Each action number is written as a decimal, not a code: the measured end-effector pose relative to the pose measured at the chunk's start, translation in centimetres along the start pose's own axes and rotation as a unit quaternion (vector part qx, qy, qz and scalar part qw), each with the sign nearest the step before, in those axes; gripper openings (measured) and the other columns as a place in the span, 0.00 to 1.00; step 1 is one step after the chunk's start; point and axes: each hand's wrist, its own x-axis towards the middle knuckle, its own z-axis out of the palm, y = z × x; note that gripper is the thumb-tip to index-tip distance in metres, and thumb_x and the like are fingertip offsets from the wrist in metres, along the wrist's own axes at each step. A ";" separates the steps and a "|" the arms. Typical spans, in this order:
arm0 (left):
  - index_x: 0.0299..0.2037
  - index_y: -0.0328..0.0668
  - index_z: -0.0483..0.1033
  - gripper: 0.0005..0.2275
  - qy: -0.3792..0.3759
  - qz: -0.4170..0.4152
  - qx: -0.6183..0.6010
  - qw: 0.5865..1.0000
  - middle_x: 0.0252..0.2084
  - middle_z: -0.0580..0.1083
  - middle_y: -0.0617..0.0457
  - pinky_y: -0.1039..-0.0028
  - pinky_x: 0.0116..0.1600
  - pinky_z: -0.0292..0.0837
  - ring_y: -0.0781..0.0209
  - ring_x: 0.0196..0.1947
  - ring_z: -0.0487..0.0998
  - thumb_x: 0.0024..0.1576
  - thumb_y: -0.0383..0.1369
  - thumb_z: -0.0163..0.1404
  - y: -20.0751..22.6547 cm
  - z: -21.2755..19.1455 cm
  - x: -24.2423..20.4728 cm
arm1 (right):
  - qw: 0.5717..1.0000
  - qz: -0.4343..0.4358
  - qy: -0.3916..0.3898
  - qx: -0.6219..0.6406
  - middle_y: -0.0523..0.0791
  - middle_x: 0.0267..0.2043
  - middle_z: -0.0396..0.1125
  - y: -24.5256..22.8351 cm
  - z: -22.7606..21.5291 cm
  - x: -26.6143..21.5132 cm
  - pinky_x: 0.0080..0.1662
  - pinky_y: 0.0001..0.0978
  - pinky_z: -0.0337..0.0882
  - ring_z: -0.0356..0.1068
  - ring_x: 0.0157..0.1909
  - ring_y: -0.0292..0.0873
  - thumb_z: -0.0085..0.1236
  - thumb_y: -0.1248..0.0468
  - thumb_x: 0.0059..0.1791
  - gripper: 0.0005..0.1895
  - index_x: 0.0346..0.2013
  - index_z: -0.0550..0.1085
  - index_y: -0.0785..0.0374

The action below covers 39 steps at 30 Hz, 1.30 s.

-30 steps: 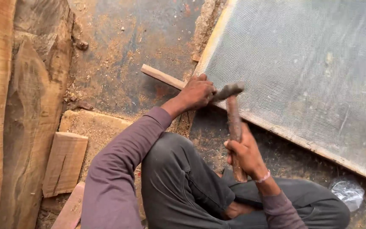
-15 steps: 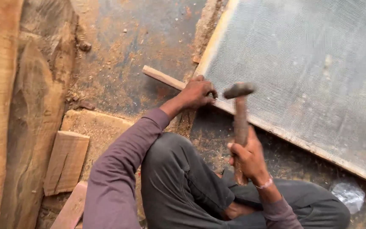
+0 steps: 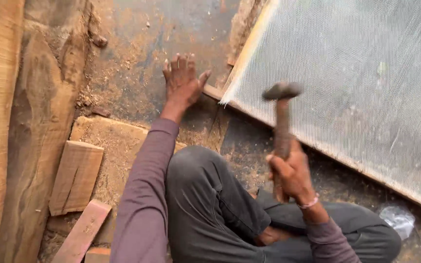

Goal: Attaching a wire mesh screen to a wooden frame using a hammer and nails.

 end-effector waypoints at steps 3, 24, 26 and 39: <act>0.66 0.37 0.55 0.34 0.129 0.033 0.018 0.991 0.71 0.53 0.35 0.40 0.68 0.35 0.40 0.72 0.46 0.66 0.63 0.33 -1.1 1.3 0.8 | 0.987 -0.152 0.050 -0.010 0.47 0.29 0.67 -0.9 -0.8 -1.7 0.23 0.30 0.79 0.72 0.20 0.37 0.53 0.63 0.49 0.29 0.59 0.56 0.73; 0.66 0.47 0.65 0.31 -0.095 -0.016 -0.082 0.992 0.74 0.49 0.37 0.36 0.70 0.35 0.36 0.73 0.44 0.64 0.59 0.26 1.0 -3.1 -0.4 | 1.000 -0.013 0.004 0.024 0.49 0.30 0.65 1.6 -1.9 0.1 0.23 0.35 0.69 0.66 0.20 0.40 0.56 0.69 0.48 0.24 0.54 0.60 0.75; 0.66 0.45 0.66 0.31 -0.090 -0.021 -0.077 0.993 0.73 0.53 0.38 0.37 0.72 0.37 0.38 0.74 0.46 0.65 0.59 0.27 1.6 -4.1 -0.6 | 0.997 -0.058 0.033 0.031 0.47 0.31 0.65 -0.2 -0.9 -0.9 0.25 0.33 0.71 0.67 0.22 0.39 0.54 0.68 0.48 0.25 0.58 0.59 0.72; 0.62 0.43 0.71 0.29 -0.079 -0.022 -0.066 0.994 0.70 0.58 0.40 0.40 0.69 0.45 0.40 0.71 0.50 0.66 0.57 0.32 0.7 -3.6 0.3 | 0.993 -0.017 0.043 0.109 0.42 0.29 0.64 -2.8 -1.3 0.7 0.22 0.30 0.73 0.66 0.20 0.35 0.54 0.66 0.44 0.32 0.62 0.59 0.67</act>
